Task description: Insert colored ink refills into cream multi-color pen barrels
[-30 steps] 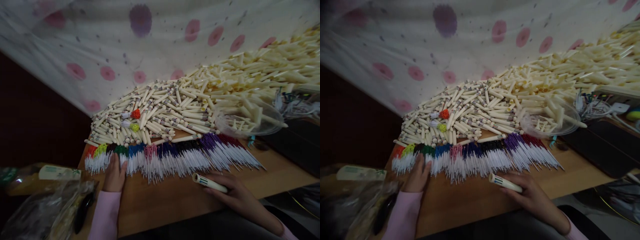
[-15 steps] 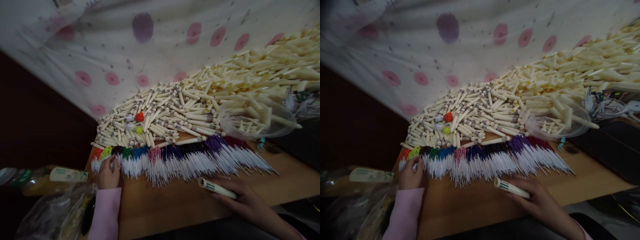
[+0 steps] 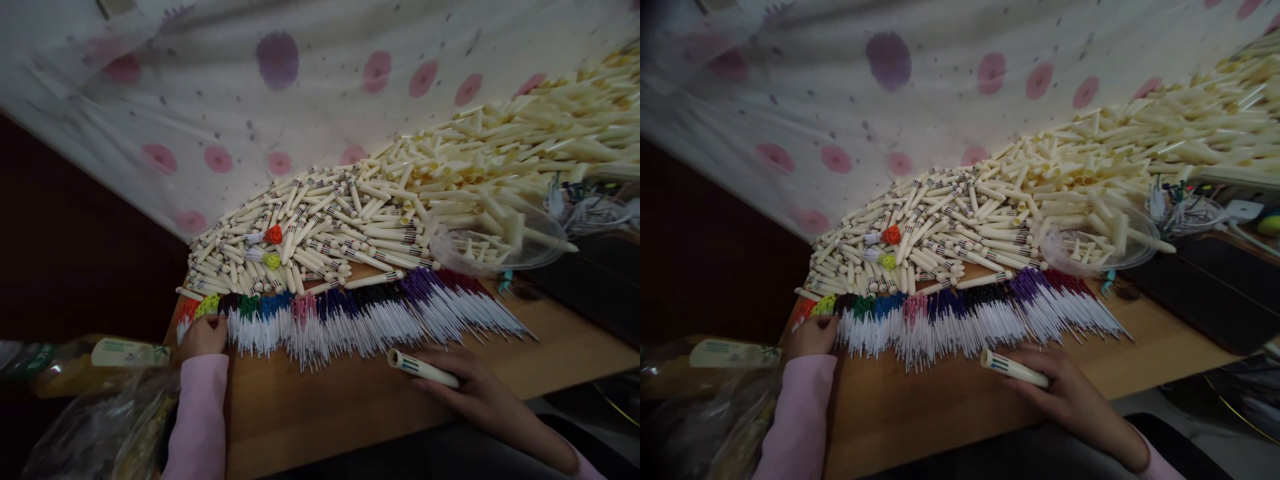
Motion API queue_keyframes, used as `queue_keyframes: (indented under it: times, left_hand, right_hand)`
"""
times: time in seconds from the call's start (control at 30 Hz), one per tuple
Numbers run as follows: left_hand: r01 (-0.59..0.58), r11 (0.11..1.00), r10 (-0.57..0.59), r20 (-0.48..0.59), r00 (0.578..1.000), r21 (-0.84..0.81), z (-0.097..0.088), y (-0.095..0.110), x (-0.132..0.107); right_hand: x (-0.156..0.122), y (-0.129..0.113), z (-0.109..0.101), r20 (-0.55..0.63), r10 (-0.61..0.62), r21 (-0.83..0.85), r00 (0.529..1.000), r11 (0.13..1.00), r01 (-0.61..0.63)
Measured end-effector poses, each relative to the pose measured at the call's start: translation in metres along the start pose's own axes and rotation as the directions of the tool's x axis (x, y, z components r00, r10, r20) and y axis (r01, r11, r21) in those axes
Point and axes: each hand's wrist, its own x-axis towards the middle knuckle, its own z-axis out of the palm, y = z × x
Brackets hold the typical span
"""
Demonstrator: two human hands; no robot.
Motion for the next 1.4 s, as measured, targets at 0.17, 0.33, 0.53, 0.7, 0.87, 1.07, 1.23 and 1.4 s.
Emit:
queue_keyframes:
  times: [0.17, 0.33, 0.53, 0.7, 0.87, 1.07, 1.23, 1.4]
  left_hand:
    - [0.005, 0.996, -0.005, 0.001, 1.0, -0.091, -0.009, -0.002, -0.003]
    - [0.001, 0.96, -0.024, -0.079, 0.997, -0.282, -0.024, 0.004, -0.012]
    - [-0.137, 0.712, 0.154, -0.037, 0.987, -0.689, -0.031, 0.051, -0.08]
    - [-0.001, 0.348, 0.457, 0.168, 0.874, -0.938, -0.003, 0.113, -0.177]
    - [0.278, 0.065, 0.544, 0.268, 0.795, -0.958, 0.025, 0.153, -0.233]
    - [0.266, 0.108, 0.542, 0.281, 0.792, -0.958, 0.035, 0.166, -0.243]
    - [0.307, 0.092, 0.504, 0.31, 0.806, -0.947, 0.029, 0.166, -0.243]
    - [0.451, 0.001, 0.512, 0.388, 0.766, -0.892, 0.019, 0.157, -0.237]
  right_hand:
    - [0.002, 0.0, 0.0, 0.022, -0.013, 0.03, 1.0, 0.999, 0.012]
    - [0.0, -0.002, -0.001, -0.03, 0.059, 0.017, 0.998, 0.998, -0.058]
    - [-0.004, -0.003, 0.0, -0.152, 0.194, 0.046, 0.969, 0.981, -0.189]
    - [-0.001, -0.009, 0.0, -0.082, 0.12, 0.129, 0.989, 0.986, -0.109]
    - [0.002, -0.011, 0.002, -0.04, 0.075, 0.31, 0.996, 0.949, -0.059]
    - [0.001, -0.006, 0.005, -0.076, 0.073, 0.319, 0.994, 0.947, -0.045]
    - [0.0, -0.005, 0.006, -0.102, 0.104, 0.326, 0.989, 0.943, -0.066]
    - [0.001, -0.008, 0.002, -0.086, 0.066, 0.29, 0.994, 0.956, -0.039]
